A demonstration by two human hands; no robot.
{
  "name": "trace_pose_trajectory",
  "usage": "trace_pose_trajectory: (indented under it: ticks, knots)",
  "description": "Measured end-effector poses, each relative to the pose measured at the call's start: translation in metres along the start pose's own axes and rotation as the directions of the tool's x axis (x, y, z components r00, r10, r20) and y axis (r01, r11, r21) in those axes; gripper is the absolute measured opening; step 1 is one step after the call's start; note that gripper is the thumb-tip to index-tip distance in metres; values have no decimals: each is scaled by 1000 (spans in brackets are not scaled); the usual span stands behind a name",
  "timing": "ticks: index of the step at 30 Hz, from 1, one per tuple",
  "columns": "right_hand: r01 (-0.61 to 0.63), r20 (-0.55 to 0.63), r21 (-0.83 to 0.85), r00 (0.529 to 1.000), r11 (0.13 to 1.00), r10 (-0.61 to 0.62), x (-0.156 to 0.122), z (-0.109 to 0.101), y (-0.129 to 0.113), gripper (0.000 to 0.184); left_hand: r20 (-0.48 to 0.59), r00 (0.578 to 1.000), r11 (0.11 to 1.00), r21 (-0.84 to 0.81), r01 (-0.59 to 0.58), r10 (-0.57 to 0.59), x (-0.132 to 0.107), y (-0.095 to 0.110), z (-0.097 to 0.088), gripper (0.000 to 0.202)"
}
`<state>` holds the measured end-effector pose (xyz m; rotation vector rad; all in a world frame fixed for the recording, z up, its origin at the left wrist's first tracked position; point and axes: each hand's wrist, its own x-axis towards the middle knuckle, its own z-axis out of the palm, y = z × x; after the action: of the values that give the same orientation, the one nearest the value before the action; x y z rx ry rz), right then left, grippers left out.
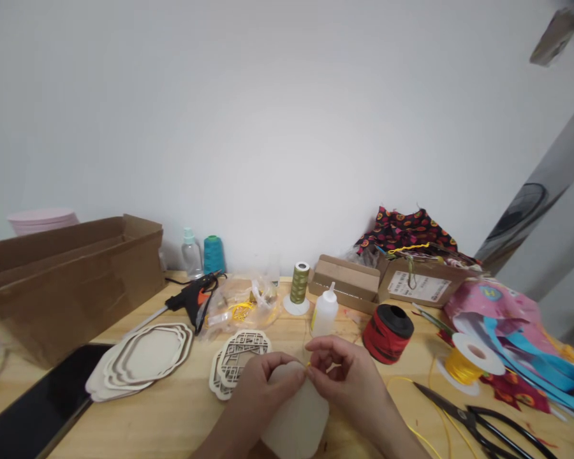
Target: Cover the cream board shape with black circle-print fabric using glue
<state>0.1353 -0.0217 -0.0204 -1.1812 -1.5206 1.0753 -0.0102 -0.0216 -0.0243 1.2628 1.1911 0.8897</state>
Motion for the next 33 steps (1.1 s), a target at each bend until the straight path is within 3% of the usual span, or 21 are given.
trace_pose_trajectory:
  ticks: [11, 25, 33]
  knots:
    - [-71, 7, 201, 997, 977, 71, 4, -3, 2, 21, -43, 999, 997, -70, 23, -26, 0, -5, 1, 25]
    - [73, -67, -48, 995, 996, -77, 0, 3, 0, 24, -50, 999, 999, -32, -15, 13, 3, -6, 1, 23]
    - [157, -54, -136, 985, 978, -165, 1, 4, 3, 26, -67, 997, 999, 13, -29, 30, 3, -8, 0, 23]
